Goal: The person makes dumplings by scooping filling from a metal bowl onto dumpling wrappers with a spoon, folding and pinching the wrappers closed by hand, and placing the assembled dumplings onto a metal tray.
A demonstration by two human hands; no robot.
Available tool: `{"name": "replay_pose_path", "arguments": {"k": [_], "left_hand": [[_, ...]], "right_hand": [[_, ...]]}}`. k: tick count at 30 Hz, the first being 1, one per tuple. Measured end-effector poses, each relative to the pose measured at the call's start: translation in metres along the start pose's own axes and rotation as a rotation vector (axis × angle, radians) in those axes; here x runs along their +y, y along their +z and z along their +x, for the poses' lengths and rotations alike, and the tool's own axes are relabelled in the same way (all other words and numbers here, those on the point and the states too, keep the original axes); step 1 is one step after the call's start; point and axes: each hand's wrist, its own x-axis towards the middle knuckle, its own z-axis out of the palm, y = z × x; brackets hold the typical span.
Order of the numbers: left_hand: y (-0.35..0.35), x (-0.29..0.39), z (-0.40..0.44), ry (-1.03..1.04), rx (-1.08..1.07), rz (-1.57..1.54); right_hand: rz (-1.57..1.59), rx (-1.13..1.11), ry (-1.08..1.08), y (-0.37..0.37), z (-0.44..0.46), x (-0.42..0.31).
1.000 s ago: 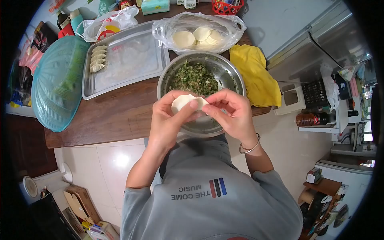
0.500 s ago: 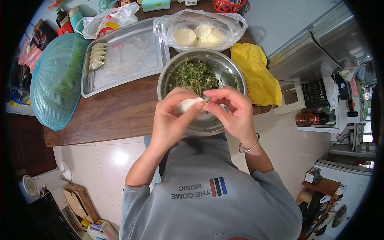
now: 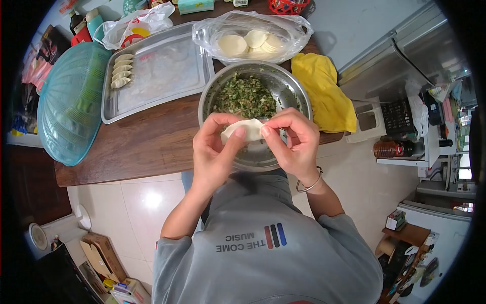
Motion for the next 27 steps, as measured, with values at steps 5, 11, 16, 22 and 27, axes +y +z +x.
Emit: {"name": "replay_pose_path", "arguments": {"k": [5, 11, 16, 22, 27], "left_hand": [[-0.002, 0.0, -0.001, 0.033, 0.008, 0.022], [0.004, 0.001, -0.001, 0.049, 0.032, -0.07], [0.003, 0.005, -0.001, 0.026, 0.069, -0.024], [0.005, 0.011, 0.001, 0.062, 0.035, 0.071], [0.0, 0.005, 0.004, 0.174, -0.037, 0.176]], "right_hand": [[0.065, -0.03, 0.039, -0.003, 0.001, 0.005], [0.106, -0.162, 0.066, -0.004, 0.008, -0.003], [0.065, -0.164, 0.038, -0.001, 0.008, -0.003], [-0.138, -0.219, -0.189, -0.005, 0.014, -0.004], [0.002, -0.21, 0.03, -0.007, 0.011, -0.006]]}}
